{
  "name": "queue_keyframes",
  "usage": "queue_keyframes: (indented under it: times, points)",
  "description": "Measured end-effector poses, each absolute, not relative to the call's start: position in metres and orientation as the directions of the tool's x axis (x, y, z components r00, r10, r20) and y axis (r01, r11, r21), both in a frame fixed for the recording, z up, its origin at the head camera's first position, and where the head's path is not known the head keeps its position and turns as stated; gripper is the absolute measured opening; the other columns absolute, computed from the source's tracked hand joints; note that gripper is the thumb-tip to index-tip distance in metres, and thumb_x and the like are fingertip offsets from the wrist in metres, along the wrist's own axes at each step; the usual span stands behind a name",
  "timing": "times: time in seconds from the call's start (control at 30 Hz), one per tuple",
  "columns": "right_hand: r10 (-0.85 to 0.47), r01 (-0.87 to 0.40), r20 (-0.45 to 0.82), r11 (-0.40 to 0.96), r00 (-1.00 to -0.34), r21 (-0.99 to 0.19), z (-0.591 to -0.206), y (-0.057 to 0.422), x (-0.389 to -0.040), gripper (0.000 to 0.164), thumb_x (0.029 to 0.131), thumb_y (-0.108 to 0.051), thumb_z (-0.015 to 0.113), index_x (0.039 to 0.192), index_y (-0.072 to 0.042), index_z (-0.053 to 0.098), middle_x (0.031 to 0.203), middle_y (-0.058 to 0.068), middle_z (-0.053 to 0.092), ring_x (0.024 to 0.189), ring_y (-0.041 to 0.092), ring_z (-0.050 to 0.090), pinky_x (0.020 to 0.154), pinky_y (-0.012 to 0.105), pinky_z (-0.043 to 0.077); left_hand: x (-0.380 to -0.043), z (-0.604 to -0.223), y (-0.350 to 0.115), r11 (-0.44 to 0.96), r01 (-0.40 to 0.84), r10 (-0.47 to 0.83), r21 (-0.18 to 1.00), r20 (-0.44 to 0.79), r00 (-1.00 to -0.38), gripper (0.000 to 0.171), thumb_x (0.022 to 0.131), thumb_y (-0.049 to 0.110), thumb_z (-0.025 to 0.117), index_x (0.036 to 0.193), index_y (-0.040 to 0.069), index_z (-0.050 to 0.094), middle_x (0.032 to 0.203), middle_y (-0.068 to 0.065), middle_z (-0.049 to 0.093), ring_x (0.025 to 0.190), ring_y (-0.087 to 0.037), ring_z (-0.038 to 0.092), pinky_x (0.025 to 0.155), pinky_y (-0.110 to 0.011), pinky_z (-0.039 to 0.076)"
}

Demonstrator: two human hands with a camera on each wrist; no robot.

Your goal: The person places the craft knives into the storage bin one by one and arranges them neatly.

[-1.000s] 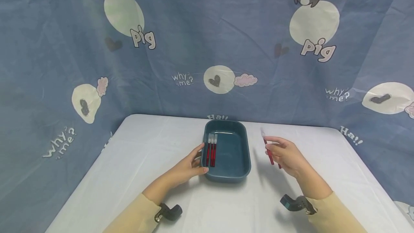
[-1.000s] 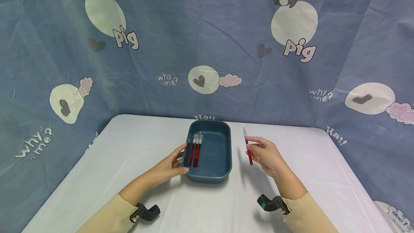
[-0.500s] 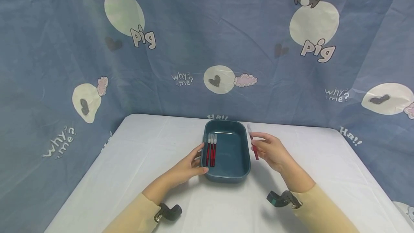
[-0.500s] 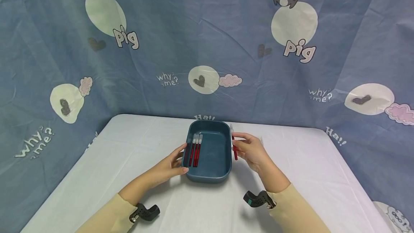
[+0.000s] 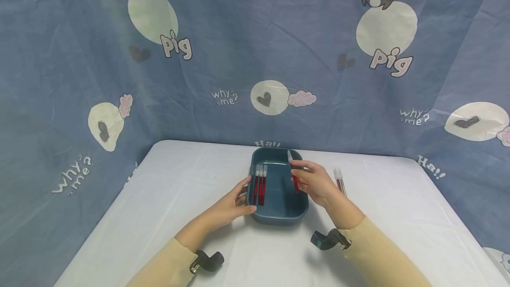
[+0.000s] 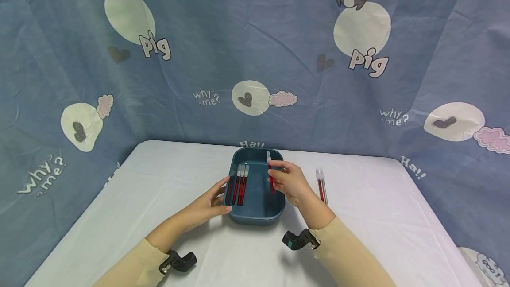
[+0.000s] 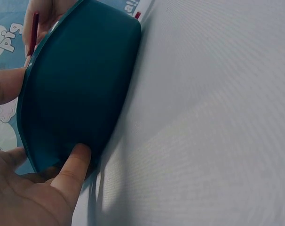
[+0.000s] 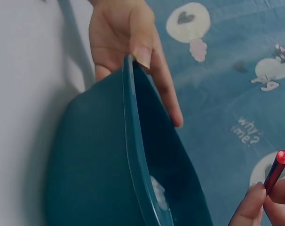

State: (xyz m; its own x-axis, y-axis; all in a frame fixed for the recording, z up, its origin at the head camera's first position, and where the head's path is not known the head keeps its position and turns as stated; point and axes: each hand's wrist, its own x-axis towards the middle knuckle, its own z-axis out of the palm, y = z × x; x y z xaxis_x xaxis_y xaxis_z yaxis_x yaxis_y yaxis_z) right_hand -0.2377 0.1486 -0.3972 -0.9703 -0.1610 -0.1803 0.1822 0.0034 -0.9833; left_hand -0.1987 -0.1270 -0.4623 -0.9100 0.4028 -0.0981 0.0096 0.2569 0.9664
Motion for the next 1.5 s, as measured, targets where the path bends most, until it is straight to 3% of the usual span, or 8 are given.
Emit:
queue_keyframes:
  times: [0.3, 0.5, 0.73, 1.03, 1.5]
  points:
    - [-0.164, 0.193, -0.188, -0.009, -0.968, -0.981, -0.407, 0.122, -0.241, 0.038, 0.097, -0.004, 0.062, 0.135, -0.001, 0.058, 0.117, 0.019, 0.057, 0.086, 0.02, 0.059, 0.069, 0.025, 0.051, -0.199, -0.463, -0.128, 0.244, 0.003, 0.413, 0.97, -0.101, -0.905, 0.093, 0.092, 0.02, 0.074, 0.162, 0.023, 0.014, 0.162, -0.02, 0.023, 0.145, -0.042, 0.031, 0.116, -0.055, 0.029]
    - [-0.139, 0.216, -0.212, -0.016, -0.967, -0.976, -0.417, 0.107, -0.245, 0.036, 0.096, -0.003, 0.063, 0.132, -0.001, 0.061, 0.103, 0.013, 0.06, 0.076, 0.016, 0.055, 0.066, 0.026, 0.05, -0.2, -0.463, -0.128, 0.256, 0.003, 0.409, 0.967, -0.105, -0.906, 0.093, 0.092, 0.023, 0.074, 0.162, 0.023, 0.014, 0.162, -0.019, 0.024, 0.145, -0.041, 0.032, 0.116, -0.055, 0.03]
    - [-0.118, 0.284, -0.278, -0.03, -0.953, -0.958, -0.428, 0.097, -0.252, 0.036, 0.096, -0.001, 0.062, 0.133, -0.001, 0.061, 0.103, 0.013, 0.061, 0.077, 0.014, 0.059, 0.066, 0.024, 0.052, -0.2, -0.463, -0.126, 0.263, 0.001, 0.403, 0.965, -0.109, -0.909, 0.092, 0.092, 0.024, 0.075, 0.162, 0.024, 0.015, 0.162, -0.02, 0.024, 0.145, -0.041, 0.033, 0.116, -0.053, 0.031]
    - [-0.098, 0.331, -0.334, 0.039, -0.938, -0.943, -0.433, 0.092, -0.255, 0.035, 0.096, -0.001, 0.062, 0.132, -0.003, 0.062, 0.095, 0.01, 0.063, 0.072, 0.012, 0.058, 0.061, 0.023, 0.053, -0.199, -0.461, -0.126, 0.273, -0.009, 0.399, 0.962, -0.122, -0.909, 0.091, 0.092, 0.024, 0.074, 0.162, 0.025, 0.015, 0.162, -0.02, 0.024, 0.145, -0.041, 0.032, 0.115, -0.055, 0.03]
    - [-0.076, 0.371, -0.382, 0.125, -0.921, -0.92, -0.435, 0.086, -0.262, 0.033, 0.097, -0.003, 0.062, 0.131, -0.004, 0.063, 0.099, 0.013, 0.067, 0.074, 0.016, 0.061, 0.065, 0.028, 0.058, -0.199, -0.459, -0.126, 0.283, -0.011, 0.395, 0.959, -0.127, -0.91, 0.092, 0.092, 0.026, 0.074, 0.162, 0.026, 0.015, 0.162, -0.02, 0.024, 0.145, -0.042, 0.031, 0.115, -0.056, 0.03]
